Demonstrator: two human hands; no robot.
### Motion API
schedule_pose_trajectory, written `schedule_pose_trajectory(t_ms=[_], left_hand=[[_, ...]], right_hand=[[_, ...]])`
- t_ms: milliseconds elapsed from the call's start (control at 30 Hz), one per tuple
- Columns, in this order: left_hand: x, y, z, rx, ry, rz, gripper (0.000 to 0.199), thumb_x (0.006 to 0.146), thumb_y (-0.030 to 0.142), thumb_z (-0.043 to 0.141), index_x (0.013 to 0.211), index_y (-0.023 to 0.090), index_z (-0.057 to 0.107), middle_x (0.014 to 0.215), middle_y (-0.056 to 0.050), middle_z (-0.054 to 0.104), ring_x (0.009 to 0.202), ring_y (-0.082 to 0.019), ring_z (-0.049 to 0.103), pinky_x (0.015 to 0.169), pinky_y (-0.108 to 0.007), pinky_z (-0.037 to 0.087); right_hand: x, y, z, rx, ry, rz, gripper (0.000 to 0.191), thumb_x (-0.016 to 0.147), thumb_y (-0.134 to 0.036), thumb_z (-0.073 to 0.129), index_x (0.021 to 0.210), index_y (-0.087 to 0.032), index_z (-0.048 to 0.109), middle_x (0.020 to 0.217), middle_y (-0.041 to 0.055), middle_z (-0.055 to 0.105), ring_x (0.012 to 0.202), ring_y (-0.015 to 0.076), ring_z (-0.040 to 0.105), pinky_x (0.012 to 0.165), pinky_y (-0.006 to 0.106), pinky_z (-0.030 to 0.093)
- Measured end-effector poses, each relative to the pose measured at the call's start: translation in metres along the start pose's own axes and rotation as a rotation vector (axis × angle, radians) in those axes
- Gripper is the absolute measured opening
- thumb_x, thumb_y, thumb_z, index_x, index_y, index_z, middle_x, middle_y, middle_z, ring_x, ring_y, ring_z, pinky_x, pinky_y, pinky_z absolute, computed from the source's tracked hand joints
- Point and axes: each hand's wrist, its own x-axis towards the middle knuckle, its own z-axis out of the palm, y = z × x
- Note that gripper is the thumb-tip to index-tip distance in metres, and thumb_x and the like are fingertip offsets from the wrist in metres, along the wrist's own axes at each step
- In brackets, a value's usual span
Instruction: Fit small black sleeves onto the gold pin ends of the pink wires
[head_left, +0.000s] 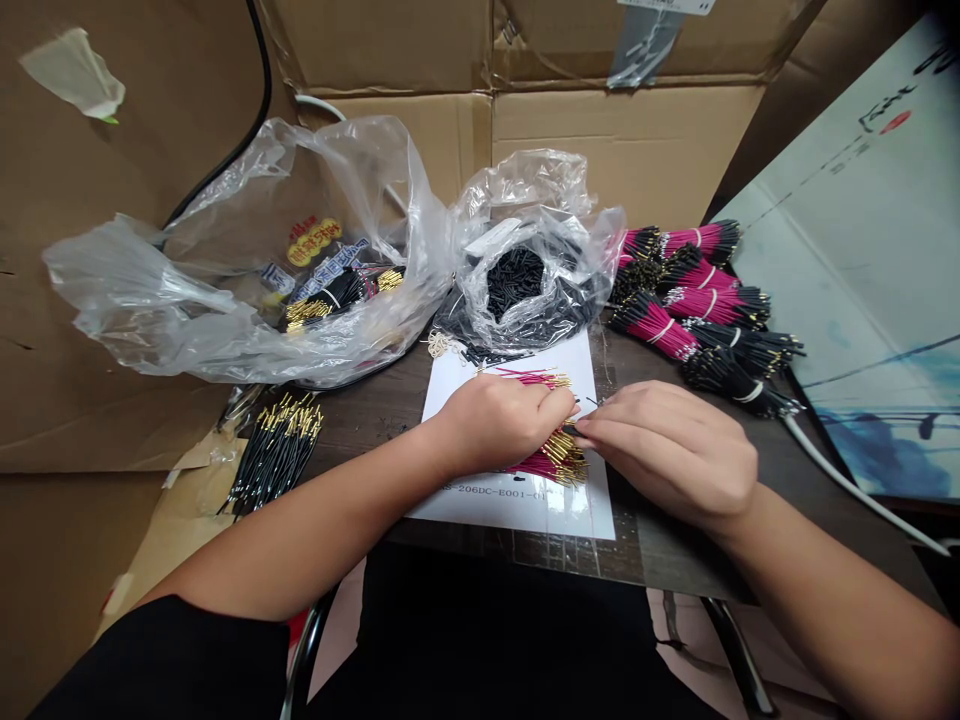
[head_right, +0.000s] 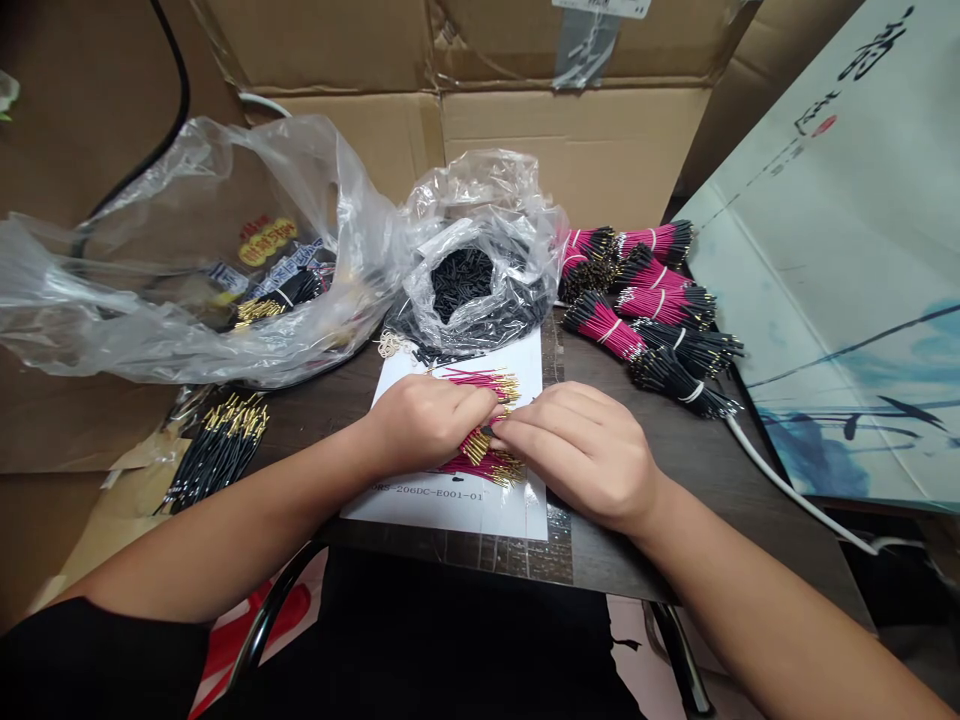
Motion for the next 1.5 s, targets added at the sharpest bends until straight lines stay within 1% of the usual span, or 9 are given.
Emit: schedule_pose_trajectory(t_ms=[267, 500, 667, 800, 933, 1067, 1200, 1333, 1500], left_hand=[[0.000, 0.001, -0.002, -0.024, -0.036, -0.041, 0.021, 0.092, 0.025, 0.044, 0.074, 0.018, 0.050, 0.056, 0.002, 0.056, 0.046, -0.011, 0.050, 0.045, -0.025, 0.027], [-0.002, 0.002, 0.001, -0.102, -0.090, -0.087, 0.019, 0.092, 0.025, 0.043, 0.077, 0.017, 0.051, 0.057, 0.001, 0.058, 0.047, -0.013, 0.051, 0.045, -0.025, 0.030], [-0.004, 0.001, 0.002, -0.395, -0.229, -0.190, 0.009, 0.085, 0.025, 0.049, 0.085, 0.017, 0.053, 0.068, -0.001, 0.061, 0.061, -0.016, 0.058, 0.055, -0.025, 0.040], [-0.002, -0.001, 0.000, -0.665, -0.215, -0.231, 0.007, 0.086, 0.023, 0.048, 0.085, 0.016, 0.052, 0.073, -0.002, 0.060, 0.066, -0.014, 0.056, 0.060, -0.023, 0.041], [0.003, -0.001, -0.003, -0.873, -0.225, -0.258, 0.009, 0.087, 0.023, 0.049, 0.083, 0.015, 0.052, 0.073, -0.001, 0.059, 0.065, -0.012, 0.052, 0.063, -0.024, 0.042], [0.008, 0.002, -0.007, -1.046, -0.238, -0.279, 0.018, 0.092, 0.026, 0.045, 0.082, 0.014, 0.054, 0.074, -0.002, 0.060, 0.067, -0.012, 0.051, 0.065, -0.024, 0.043], [0.011, 0.005, -0.013, -1.169, -0.295, -0.383, 0.028, 0.095, 0.034, 0.042, 0.081, 0.013, 0.055, 0.075, -0.003, 0.061, 0.068, -0.011, 0.053, 0.066, -0.025, 0.046], [0.013, 0.005, -0.020, -1.236, -0.251, -0.471, 0.029, 0.096, 0.032, 0.041, 0.079, 0.013, 0.055, 0.074, -0.002, 0.060, 0.068, -0.009, 0.055, 0.068, -0.022, 0.047], [0.012, 0.003, -0.021, -1.143, -0.141, -0.472, 0.029, 0.097, 0.032, 0.041, 0.080, 0.014, 0.057, 0.076, -0.002, 0.062, 0.072, -0.010, 0.058, 0.072, -0.022, 0.047]], right_hand=[[0.005, -0.006, 0.001, -0.153, 0.059, -0.041, 0.043, 0.076, -0.013, 0.072, 0.117, -0.022, 0.061, 0.093, 0.0051, 0.073, 0.078, 0.0185, 0.065, 0.074, 0.037, 0.058], [0.007, -0.007, 0.005, -0.129, 0.077, -0.030, 0.043, 0.073, -0.008, 0.072, 0.114, -0.018, 0.064, 0.088, 0.0059, 0.072, 0.076, 0.0175, 0.064, 0.074, 0.036, 0.058], [0.008, -0.008, 0.002, -0.048, 0.080, 0.055, 0.049, 0.072, -0.005, 0.071, 0.118, -0.018, 0.063, 0.089, 0.0060, 0.070, 0.081, 0.0178, 0.064, 0.074, 0.035, 0.057], [0.009, -0.008, 0.003, -0.059, 0.120, 0.073, 0.057, 0.073, -0.008, 0.071, 0.127, -0.020, 0.057, 0.090, 0.0063, 0.068, 0.084, 0.0191, 0.063, 0.075, 0.037, 0.056], [0.008, -0.007, 0.005, -0.065, 0.125, 0.070, 0.055, 0.074, -0.012, 0.071, 0.127, -0.023, 0.059, 0.091, 0.0062, 0.066, 0.086, 0.0206, 0.061, 0.076, 0.040, 0.055], [0.008, -0.008, 0.006, -0.035, 0.133, 0.099, 0.052, 0.074, -0.010, 0.070, 0.124, -0.024, 0.061, 0.093, 0.0053, 0.066, 0.088, 0.0206, 0.061, 0.080, 0.040, 0.054], [0.009, -0.008, 0.005, 0.001, 0.133, 0.117, 0.053, 0.074, -0.012, 0.070, 0.126, -0.020, 0.059, 0.097, 0.0081, 0.065, 0.090, 0.0216, 0.061, 0.079, 0.041, 0.053], [0.009, -0.003, 0.004, -0.033, 0.198, 0.145, 0.053, 0.071, -0.019, 0.075, 0.122, -0.018, 0.061, 0.096, 0.0096, 0.065, 0.086, 0.0226, 0.061, 0.074, 0.041, 0.052], [0.008, -0.002, 0.008, 0.036, 0.172, 0.168, 0.036, 0.072, -0.012, 0.074, 0.106, -0.021, 0.067, 0.087, 0.0043, 0.068, 0.084, 0.0199, 0.063, 0.077, 0.039, 0.054]])
